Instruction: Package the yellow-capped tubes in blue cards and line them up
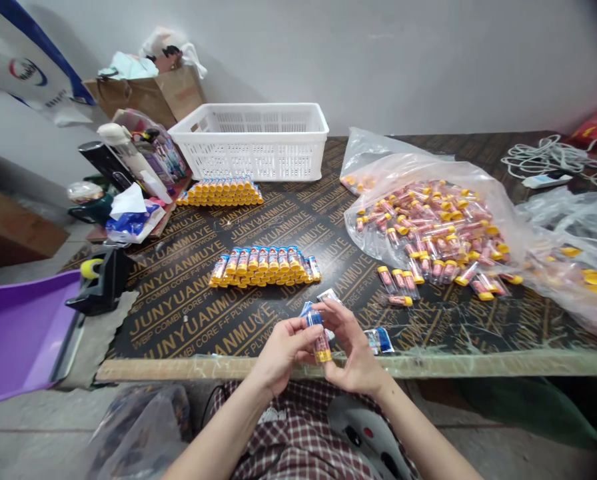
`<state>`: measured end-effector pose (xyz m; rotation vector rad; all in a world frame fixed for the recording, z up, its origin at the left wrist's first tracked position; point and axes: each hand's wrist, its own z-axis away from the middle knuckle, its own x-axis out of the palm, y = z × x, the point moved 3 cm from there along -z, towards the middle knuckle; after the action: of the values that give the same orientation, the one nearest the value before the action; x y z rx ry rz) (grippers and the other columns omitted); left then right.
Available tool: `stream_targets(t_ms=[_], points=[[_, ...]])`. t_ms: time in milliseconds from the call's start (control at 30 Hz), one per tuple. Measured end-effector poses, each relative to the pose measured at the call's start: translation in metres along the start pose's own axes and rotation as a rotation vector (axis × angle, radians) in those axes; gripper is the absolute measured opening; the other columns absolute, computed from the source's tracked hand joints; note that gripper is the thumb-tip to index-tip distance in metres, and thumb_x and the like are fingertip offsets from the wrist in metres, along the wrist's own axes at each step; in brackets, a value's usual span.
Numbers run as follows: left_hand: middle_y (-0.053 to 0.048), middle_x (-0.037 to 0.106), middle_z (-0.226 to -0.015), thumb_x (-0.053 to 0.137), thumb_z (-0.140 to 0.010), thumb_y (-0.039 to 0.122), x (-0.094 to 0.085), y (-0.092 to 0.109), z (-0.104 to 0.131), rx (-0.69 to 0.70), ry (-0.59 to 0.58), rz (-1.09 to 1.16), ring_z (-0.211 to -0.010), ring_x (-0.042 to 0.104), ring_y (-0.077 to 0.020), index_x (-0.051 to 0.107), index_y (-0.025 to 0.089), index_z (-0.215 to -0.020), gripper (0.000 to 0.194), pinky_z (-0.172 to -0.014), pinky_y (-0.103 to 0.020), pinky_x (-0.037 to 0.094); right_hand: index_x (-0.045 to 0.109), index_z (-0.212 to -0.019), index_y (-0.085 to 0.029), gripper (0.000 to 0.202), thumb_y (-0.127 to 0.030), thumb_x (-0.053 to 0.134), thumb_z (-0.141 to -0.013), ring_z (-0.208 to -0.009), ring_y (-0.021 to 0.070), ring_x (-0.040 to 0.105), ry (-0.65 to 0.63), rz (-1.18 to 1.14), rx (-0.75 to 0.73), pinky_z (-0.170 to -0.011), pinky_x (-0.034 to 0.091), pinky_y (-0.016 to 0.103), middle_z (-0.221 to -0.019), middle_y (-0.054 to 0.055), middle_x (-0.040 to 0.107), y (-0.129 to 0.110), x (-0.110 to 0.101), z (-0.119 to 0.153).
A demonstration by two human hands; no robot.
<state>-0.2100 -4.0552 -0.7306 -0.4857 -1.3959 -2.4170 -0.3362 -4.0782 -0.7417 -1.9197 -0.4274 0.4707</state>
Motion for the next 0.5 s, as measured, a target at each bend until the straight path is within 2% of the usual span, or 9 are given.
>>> stream_targets(t_ms=[100, 167, 233, 333, 400, 500], points=[[-0.003, 0.063, -0.069, 0.075, -0.064, 0.040, -0.006, 0.010, -0.003, 0.021, 0.025, -0.012, -0.056, 0.054, -0.0088, 0.065, 0.010, -0.082, 0.037, -0.054, -0.021, 0.046, 0.020, -0.140, -0.029, 0.088, -0.005, 0.058, -0.064, -0.125, 0.0243, 0.043, -0.056, 0.021, 0.021, -0.106, 0.037, 0.042, -0.140, 0.008, 0.037, 0.001, -0.001, -0.007], [-0.004, 0.064, -0.067, 0.075, -0.062, 0.042, -0.019, 0.028, -0.009, 0.090, 0.098, -0.089, -0.055, 0.056, -0.0103, 0.063, 0.010, -0.079, 0.038, -0.053, -0.021, 0.046, 0.017, -0.142, -0.030, 0.090, -0.017, 0.067, -0.068, -0.129, 0.0252, 0.038, -0.075, 0.054, 0.048, -0.109, 0.031, 0.044, -0.145, 0.008, 0.030, 0.008, -0.009, -0.019], [0.000, 0.062, -0.060, 0.075, -0.060, 0.042, -0.038, 0.056, -0.017, 0.238, 0.238, -0.242, -0.051, 0.055, -0.0103, 0.060, 0.012, -0.082, 0.040, -0.049, -0.020, 0.043, 0.015, -0.143, -0.030, 0.089, -0.036, 0.068, -0.071, -0.133, 0.0254, 0.032, -0.001, 0.057, 0.150, -0.111, 0.026, 0.046, -0.147, 0.008, 0.027, 0.025, -0.022, -0.038], [0.008, 0.052, -0.047, 0.075, -0.060, 0.041, -0.060, 0.106, -0.032, 0.497, 0.431, -0.531, -0.041, 0.047, -0.0086, 0.055, 0.016, -0.092, 0.046, -0.044, -0.019, 0.038, 0.018, -0.143, -0.029, 0.079, -0.061, 0.050, -0.078, -0.134, 0.0250, 0.030, 0.200, -0.014, 0.431, -0.111, 0.022, 0.048, -0.144, 0.008, 0.033, 0.062, -0.045, -0.068], [0.009, 0.049, -0.045, 0.073, -0.062, 0.042, -0.064, 0.132, -0.046, 0.581, 0.475, -0.737, -0.040, 0.047, -0.0089, 0.054, 0.018, -0.093, 0.043, -0.045, -0.019, 0.037, 0.024, -0.141, -0.028, 0.080, -0.070, 0.044, -0.076, -0.132, 0.0278, 0.034, 0.256, -0.049, 0.543, -0.108, 0.025, 0.050, -0.141, 0.010, 0.039, 0.081, -0.052, -0.085], [0.005, 0.055, -0.049, 0.071, -0.065, 0.044, -0.052, 0.152, -0.070, 0.570, 0.460, -1.033, -0.046, 0.054, -0.0124, 0.057, 0.019, -0.089, 0.037, -0.050, -0.021, 0.039, 0.034, -0.137, -0.029, 0.080, -0.073, 0.046, -0.072, -0.123, 0.0299, 0.045, 0.253, -0.091, 0.572, -0.101, 0.035, 0.051, -0.134, 0.010, 0.047, 0.095, -0.051, -0.098]])
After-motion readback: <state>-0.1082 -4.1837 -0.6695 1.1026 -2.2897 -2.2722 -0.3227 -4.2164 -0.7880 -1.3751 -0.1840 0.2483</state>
